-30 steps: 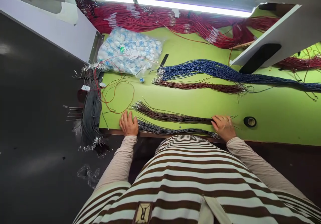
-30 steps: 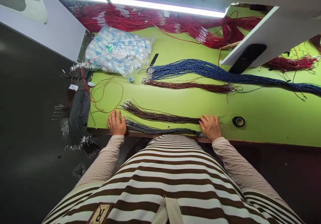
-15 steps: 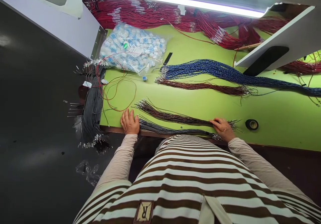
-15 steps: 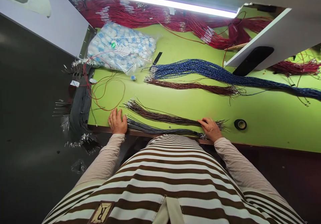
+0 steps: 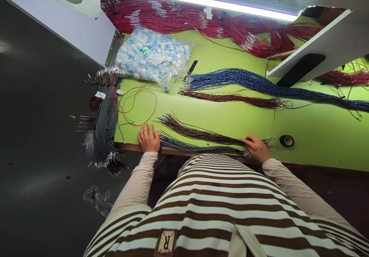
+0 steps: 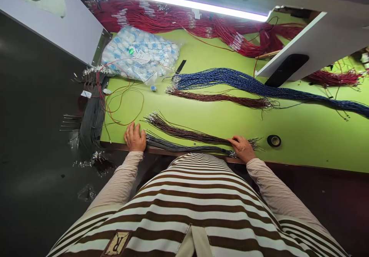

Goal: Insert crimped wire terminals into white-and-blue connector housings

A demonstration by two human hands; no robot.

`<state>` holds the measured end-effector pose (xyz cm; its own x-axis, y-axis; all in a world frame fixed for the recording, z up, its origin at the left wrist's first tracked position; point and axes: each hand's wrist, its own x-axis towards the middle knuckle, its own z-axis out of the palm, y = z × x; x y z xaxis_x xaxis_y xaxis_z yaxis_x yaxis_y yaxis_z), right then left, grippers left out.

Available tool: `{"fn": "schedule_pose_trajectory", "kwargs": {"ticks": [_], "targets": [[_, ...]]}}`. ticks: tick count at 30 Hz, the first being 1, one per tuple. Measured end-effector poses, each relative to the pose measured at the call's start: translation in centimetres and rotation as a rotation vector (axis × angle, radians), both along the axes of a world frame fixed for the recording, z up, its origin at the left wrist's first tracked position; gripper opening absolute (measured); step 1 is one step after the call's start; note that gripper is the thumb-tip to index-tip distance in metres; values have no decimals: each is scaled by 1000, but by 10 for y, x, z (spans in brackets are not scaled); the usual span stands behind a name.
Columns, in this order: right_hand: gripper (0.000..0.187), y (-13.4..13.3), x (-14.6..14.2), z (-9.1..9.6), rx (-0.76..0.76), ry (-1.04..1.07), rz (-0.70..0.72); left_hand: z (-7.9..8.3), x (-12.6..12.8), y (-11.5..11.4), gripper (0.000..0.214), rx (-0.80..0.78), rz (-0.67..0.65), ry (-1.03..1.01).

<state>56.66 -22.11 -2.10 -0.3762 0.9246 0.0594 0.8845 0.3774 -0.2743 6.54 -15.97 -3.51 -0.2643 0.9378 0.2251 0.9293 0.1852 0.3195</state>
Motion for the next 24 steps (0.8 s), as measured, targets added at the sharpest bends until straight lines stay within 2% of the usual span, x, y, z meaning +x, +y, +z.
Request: {"fn": "schedule_pose_trajectory", "kwargs": {"ticks": [7, 13, 15, 17, 20, 22, 24], "targets": [[34, -4, 4, 4, -48, -42, 15, 0, 2, -2, 46, 16, 0, -7], [34, -3, 3, 3, -40, -45, 19, 9, -14, 10, 47, 54, 14, -187], [34, -3, 2, 4, -47, -45, 32, 17, -1, 19, 48, 74, -52, -192], [33, -3, 1, 5, -58, -44, 33, 23, 26, 26, 44, 52, -232, -161], [32, -4, 0, 5, -62, -39, 14, 29, 71, 32, 38, -77, -513, -50], [33, -5, 1, 4, -60, -38, 14, 29, 88, 31, 37, -164, -541, 28], [34, -5, 2, 2, -60, -33, 24, 26, 91, 27, 38, -211, -512, 89]]}}
